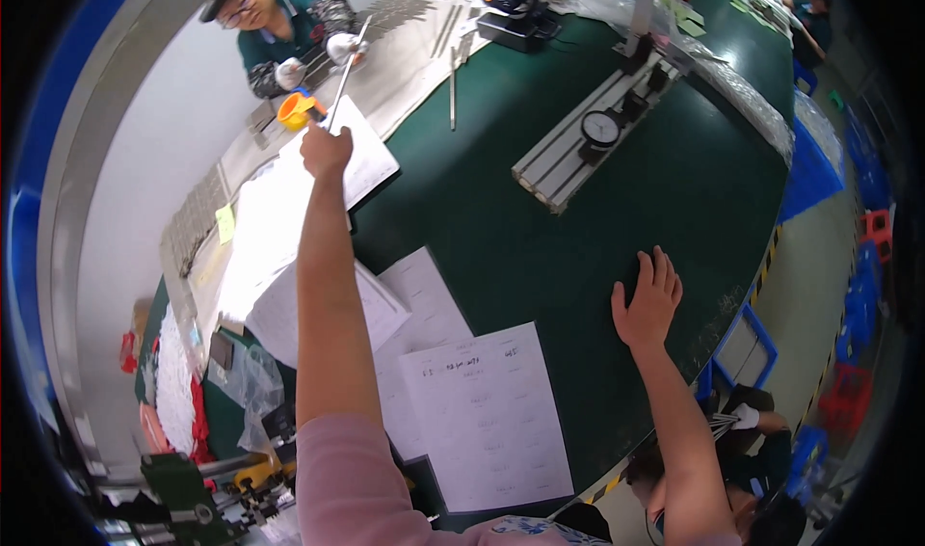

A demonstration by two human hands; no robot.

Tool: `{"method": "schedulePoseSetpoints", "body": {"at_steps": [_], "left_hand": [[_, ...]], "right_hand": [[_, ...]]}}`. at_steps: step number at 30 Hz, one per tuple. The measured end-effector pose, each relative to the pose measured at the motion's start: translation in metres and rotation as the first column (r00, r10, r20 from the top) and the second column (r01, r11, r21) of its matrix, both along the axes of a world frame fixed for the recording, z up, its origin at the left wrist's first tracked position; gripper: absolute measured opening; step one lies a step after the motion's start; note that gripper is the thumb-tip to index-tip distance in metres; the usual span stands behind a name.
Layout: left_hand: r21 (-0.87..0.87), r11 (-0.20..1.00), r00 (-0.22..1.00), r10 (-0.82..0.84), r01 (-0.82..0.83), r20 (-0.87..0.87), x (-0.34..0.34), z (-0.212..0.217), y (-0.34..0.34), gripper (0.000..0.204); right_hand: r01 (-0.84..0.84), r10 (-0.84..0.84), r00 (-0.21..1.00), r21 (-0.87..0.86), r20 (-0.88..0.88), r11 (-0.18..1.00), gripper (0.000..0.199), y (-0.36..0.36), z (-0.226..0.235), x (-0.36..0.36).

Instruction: Measuring and inspecting long metal rods using a micrometer and checking documentation at a manufacturing workstation.

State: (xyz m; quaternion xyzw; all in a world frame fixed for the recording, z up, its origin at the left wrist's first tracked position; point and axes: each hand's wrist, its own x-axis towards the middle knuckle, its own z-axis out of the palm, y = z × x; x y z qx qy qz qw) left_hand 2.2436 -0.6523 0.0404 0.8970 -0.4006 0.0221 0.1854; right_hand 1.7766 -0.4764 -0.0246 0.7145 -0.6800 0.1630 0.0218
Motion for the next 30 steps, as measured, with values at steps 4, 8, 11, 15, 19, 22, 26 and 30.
{"method": "schedulePoseSetpoints", "body": {"at_steps": [4, 8, 11, 15, 19, 22, 26, 30], "left_hand": [[0.162, 0.980, 0.992, -0.107, 0.116, -0.066, 0.017, -0.016, -0.013, 0.066], [-0.113, 0.850, 0.852, -0.493, 0.515, 0.175, 0.043, -0.051, -0.039, 0.026], [-0.285, 0.669, 0.725, -0.660, 0.686, 0.196, 0.097, -0.042, -0.041, 0.013], [-0.294, 0.769, 0.796, -0.603, 0.568, -0.040, 0.103, -0.042, 0.064, 0.012], [-0.518, 0.841, 0.408, -0.532, 0.155, -0.742, -0.095, -0.005, 0.153, 0.013], [-0.693, 0.716, 0.543, -0.552, -0.079, -0.633, -0.146, -0.002, 0.314, 0.040], [-0.734, 0.588, 0.513, -0.770, 0.339, -0.380, -0.270, 0.026, 0.518, 0.027], [-0.773, 0.266, -0.139, -0.900, 0.576, -0.413, -0.283, -0.020, 0.592, 0.025]], "right_hand": [[-0.001, 0.001, 1.000, 0.002, 0.016, 1.000, 0.055, -0.002, 0.001, 0.001], [0.021, -0.021, 0.999, -0.012, 0.037, 1.000, 0.055, -0.003, 0.008, -0.002], [0.011, -0.009, 0.995, -0.019, 0.095, 1.000, 0.054, 0.001, 0.021, 0.008], [-0.004, 0.013, 0.998, -0.132, 0.069, 0.991, 0.048, -0.002, 0.003, 0.026], [-0.144, 0.116, 0.981, 0.180, 0.156, 0.973, 0.041, 0.046, 0.046, -0.014], [-0.218, 0.398, 0.711, -0.356, 0.580, 0.909, 0.042, 0.191, 0.057, 0.061], [-0.426, 0.460, 0.565, -0.234, 0.685, 0.874, 0.032, 0.358, 0.107, 0.026], [-0.040, 0.349, 0.565, -0.398, 0.748, 0.917, 0.029, 0.501, 0.144, -0.051]]}}
